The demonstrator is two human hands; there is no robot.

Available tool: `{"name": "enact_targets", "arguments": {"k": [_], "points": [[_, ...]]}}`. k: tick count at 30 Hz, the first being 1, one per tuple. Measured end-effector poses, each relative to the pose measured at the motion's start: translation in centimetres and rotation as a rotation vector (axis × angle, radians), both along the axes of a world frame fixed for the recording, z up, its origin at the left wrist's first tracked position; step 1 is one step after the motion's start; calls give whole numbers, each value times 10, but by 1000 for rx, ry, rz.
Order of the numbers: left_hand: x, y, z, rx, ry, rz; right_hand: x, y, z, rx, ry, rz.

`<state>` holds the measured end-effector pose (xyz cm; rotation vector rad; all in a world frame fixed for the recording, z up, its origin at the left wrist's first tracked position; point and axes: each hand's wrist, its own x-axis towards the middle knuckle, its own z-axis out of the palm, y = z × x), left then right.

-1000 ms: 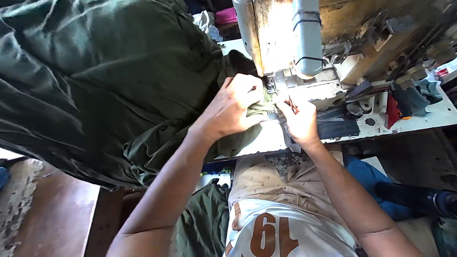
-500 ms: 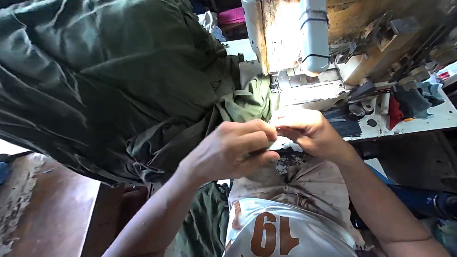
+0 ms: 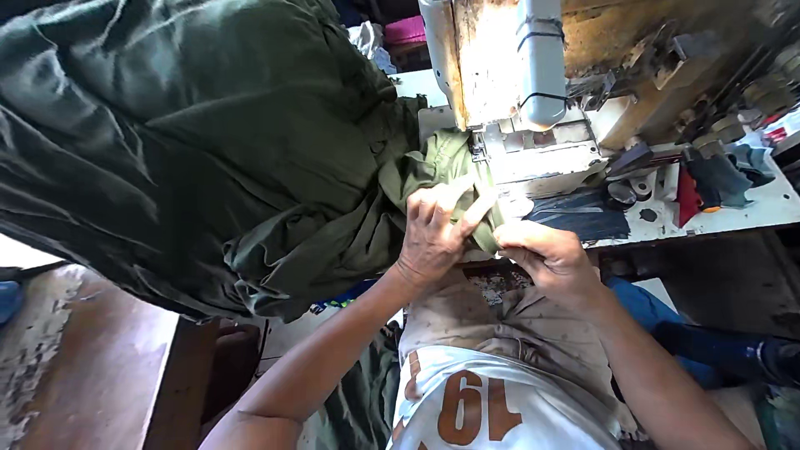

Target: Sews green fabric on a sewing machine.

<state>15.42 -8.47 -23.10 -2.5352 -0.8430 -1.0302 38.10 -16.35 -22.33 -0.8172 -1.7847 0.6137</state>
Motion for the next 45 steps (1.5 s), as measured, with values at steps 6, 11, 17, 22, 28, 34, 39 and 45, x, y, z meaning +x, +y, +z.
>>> {"name": "enact_targets", "arguments": {"k": [6, 11, 17, 22, 28, 34, 39, 45], "points": [[-11, -4, 41, -178, 284, -137, 1, -15, -12, -95, 65, -59], [-13, -10, 56, -240, 377, -132, 1, -15, -14, -108, 136, -116], [-15, 9, 61, -180, 348, -78, -4, 6, -11, -161, 178, -168], [-16, 33, 63, -133, 347, -48, -9, 23, -8, -184, 168, -206], [-15, 52, 68, -122, 350, -38, -12, 40, -2, -172, 173, -202], [-17, 72, 70, -122, 342, -54, -16, 54, 1, -131, 160, -238], [-19, 90, 67, -94, 312, -88, -18, 62, 3, -105, 120, -293], [-19, 93, 73, -185, 270, -233, -25, 66, -1, -96, 120, -362]]}}
